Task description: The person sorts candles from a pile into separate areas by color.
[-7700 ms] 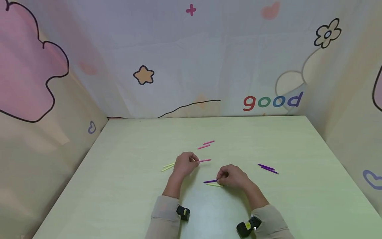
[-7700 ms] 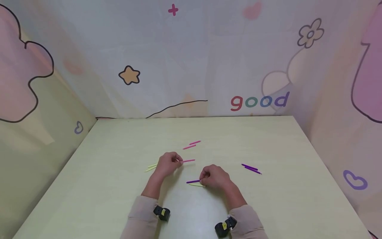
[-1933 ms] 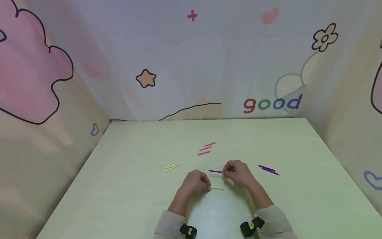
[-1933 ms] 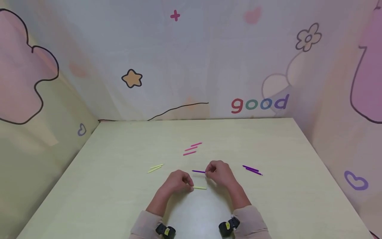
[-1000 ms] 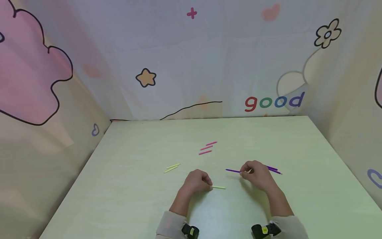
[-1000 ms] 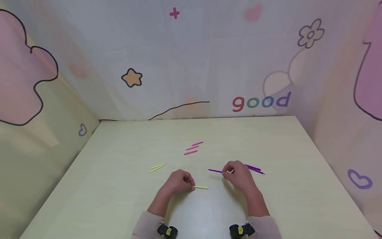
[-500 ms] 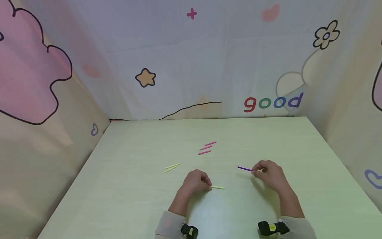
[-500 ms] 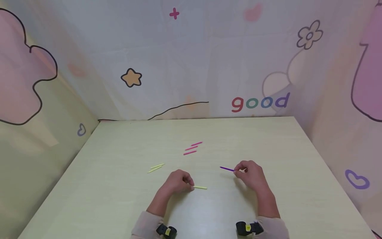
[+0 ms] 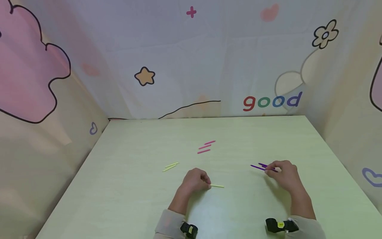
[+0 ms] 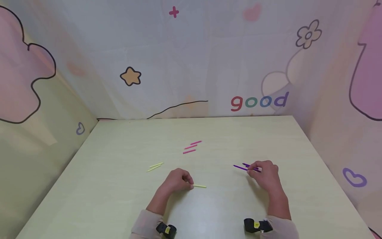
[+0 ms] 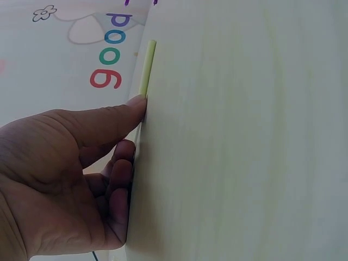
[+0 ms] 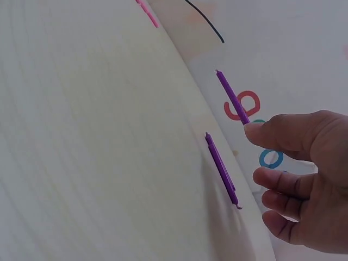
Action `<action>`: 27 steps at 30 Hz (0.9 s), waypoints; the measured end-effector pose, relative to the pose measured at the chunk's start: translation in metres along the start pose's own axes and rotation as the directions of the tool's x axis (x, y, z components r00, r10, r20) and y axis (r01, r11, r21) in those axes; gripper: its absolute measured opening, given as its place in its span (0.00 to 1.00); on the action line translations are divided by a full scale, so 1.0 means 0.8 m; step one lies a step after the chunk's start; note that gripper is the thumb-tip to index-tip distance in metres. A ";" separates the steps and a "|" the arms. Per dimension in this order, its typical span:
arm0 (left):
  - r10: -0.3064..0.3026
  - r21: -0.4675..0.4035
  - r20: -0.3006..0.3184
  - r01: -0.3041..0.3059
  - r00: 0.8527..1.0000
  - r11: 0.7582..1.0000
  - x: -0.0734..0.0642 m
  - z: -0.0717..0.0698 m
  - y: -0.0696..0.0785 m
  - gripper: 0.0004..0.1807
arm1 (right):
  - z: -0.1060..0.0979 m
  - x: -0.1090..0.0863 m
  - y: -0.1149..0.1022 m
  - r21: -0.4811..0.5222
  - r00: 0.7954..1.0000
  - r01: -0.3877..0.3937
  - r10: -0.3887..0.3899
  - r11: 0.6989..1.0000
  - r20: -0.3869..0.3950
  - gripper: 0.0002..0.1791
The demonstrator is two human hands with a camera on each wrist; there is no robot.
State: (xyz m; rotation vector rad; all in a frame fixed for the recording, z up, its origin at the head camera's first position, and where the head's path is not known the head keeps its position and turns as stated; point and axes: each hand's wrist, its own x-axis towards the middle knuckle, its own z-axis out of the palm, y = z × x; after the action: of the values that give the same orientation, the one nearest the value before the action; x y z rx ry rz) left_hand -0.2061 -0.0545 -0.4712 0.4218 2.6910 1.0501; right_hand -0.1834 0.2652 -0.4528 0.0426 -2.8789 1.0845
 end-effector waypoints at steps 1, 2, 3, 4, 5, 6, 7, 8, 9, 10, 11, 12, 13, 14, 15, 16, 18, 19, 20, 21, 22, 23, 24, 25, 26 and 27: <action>-0.001 0.000 0.000 0.001 1.000 1.000 0.000 0.000 0.000 0.06 | -0.001 0.000 0.003 -0.003 1.000 -0.009 0.009 1.000 -0.003 0.04; -0.001 0.000 0.001 0.001 1.000 1.000 0.000 0.000 0.000 0.06 | -0.002 -0.001 0.006 -0.005 1.000 -0.020 0.020 1.000 -0.004 0.05; -0.001 0.001 0.002 0.001 1.000 1.000 0.001 -0.001 0.000 0.06 | -0.004 -0.001 0.009 -0.008 1.000 -0.031 0.031 0.999 -0.003 0.05; 0.002 0.003 0.002 -0.002 1.000 1.000 0.001 -0.001 0.000 0.06 | -0.005 -0.001 0.013 -0.012 0.999 -0.041 0.041 0.999 0.000 0.06; 0.002 0.004 0.003 -0.002 1.000 1.000 0.001 -0.001 0.000 0.06 | -0.007 -0.001 0.016 -0.017 0.999 -0.052 0.052 0.998 0.003 0.07; 0.003 0.004 0.003 -0.003 1.000 1.000 0.001 -0.001 0.000 0.06 | -0.008 -0.001 0.019 -0.020 0.998 -0.065 0.065 0.998 0.011 0.07; 0.005 0.003 0.003 -0.005 1.000 1.000 0.001 -0.002 0.000 0.06 | -0.009 -0.001 0.022 -0.025 0.997 -0.076 0.077 0.997 0.019 0.08; 0.006 0.004 0.004 -0.006 1.000 1.000 0.001 -0.002 0.000 0.06 | -0.010 -0.001 0.025 -0.025 0.996 -0.088 0.088 0.996 0.025 0.09; 0.007 0.004 0.004 -0.007 1.000 1.000 0.001 -0.002 0.000 0.06 | -0.012 -0.002 0.027 -0.023 0.994 -0.103 0.103 0.994 0.034 0.10; 0.006 0.004 0.005 -0.006 1.000 1.000 0.001 -0.002 0.001 0.05 | -0.013 -0.002 0.029 -0.019 0.992 -0.118 0.119 0.993 0.043 0.10; 0.006 0.003 0.005 -0.006 1.000 1.000 0.001 -0.003 0.001 0.05 | -0.014 -0.003 0.031 -0.015 0.990 -0.134 0.134 0.991 0.050 0.11; 0.005 0.003 0.006 -0.005 1.000 1.000 0.000 -0.003 0.001 0.05 | -0.015 -0.003 0.033 -0.009 0.987 -0.148 0.148 0.989 0.055 0.11; 0.003 0.001 0.006 -0.003 1.000 1.000 0.000 -0.003 0.002 0.05 | -0.015 -0.004 0.034 0.001 0.985 -0.160 0.160 0.987 0.057 0.11; -0.002 0.000 0.009 0.002 1.000 1.000 0.000 -0.003 0.003 0.05 | -0.016 -0.004 0.035 0.011 0.984 -0.171 0.170 0.985 0.057 0.11; -0.005 -0.004 0.009 0.005 1.000 1.000 -0.001 -0.004 0.003 0.05 | -0.017 -0.005 0.036 0.018 0.982 -0.182 0.181 0.983 0.056 0.11; -0.007 -0.006 0.011 0.007 1.000 1.000 -0.001 -0.004 0.003 0.05 | -0.017 -0.005 0.038 0.024 0.981 -0.188 0.187 0.982 0.052 0.11; -0.014 -0.009 0.012 0.015 1.000 1.000 -0.001 -0.005 0.004 0.05 | -0.016 -0.005 0.040 0.029 0.980 -0.196 0.195 0.980 0.045 0.10; -0.014 -0.010 0.012 0.015 1.000 1.000 -0.002 -0.005 0.004 0.05 | -0.016 -0.005 0.041 0.031 0.979 -0.203 0.201 0.979 0.044 0.10; -0.014 -0.011 0.012 0.014 1.000 1.000 -0.002 -0.005 0.004 0.05 | -0.015 -0.005 0.042 0.029 0.977 -0.209 0.207 0.978 0.043 0.10; -0.012 -0.011 0.011 0.012 1.000 1.000 -0.002 -0.005 0.004 0.05 | -0.015 -0.004 0.044 0.024 0.977 -0.212 0.211 0.977 0.041 0.10; -0.011 -0.011 0.011 0.012 1.000 1.000 -0.002 -0.005 0.004 0.05 | -0.014 -0.004 0.045 0.021 0.976 -0.215 0.214 0.976 0.042 0.09; -0.011 -0.011 0.011 0.011 1.000 1.000 -0.002 -0.005 0.004 0.05 | -0.014 -0.004 0.046 0.017 0.975 -0.218 0.217 0.976 0.042 0.09; -0.011 -0.012 0.012 0.012 1.000 1.000 -0.002 -0.005 0.004 0.05 | -0.013 -0.004 0.047 0.014 0.975 -0.219 0.218 0.976 0.041 0.09; -0.013 -0.015 0.013 0.013 1.000 1.000 -0.002 -0.004 0.004 0.05 | -0.013 -0.004 0.048 0.015 0.975 -0.221 0.220 0.975 0.042 0.09; -0.015 -0.017 0.014 0.015 1.000 1.000 -0.002 -0.004 0.003 0.05 | -0.013 -0.004 0.049 0.014 0.975 -0.220 0.220 0.975 0.042 0.09; -0.016 -0.017 0.016 0.016 1.000 1.000 -0.002 -0.004 0.003 0.05 | -0.012 -0.004 0.050 0.009 0.975 -0.220 0.220 0.975 0.042 0.09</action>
State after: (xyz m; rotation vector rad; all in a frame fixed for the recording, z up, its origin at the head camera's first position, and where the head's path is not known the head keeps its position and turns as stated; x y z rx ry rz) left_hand -0.2051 -0.0551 -0.4670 0.4029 2.6654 1.0604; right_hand -0.1819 0.3015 -0.4720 -0.2634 -2.9673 1.1497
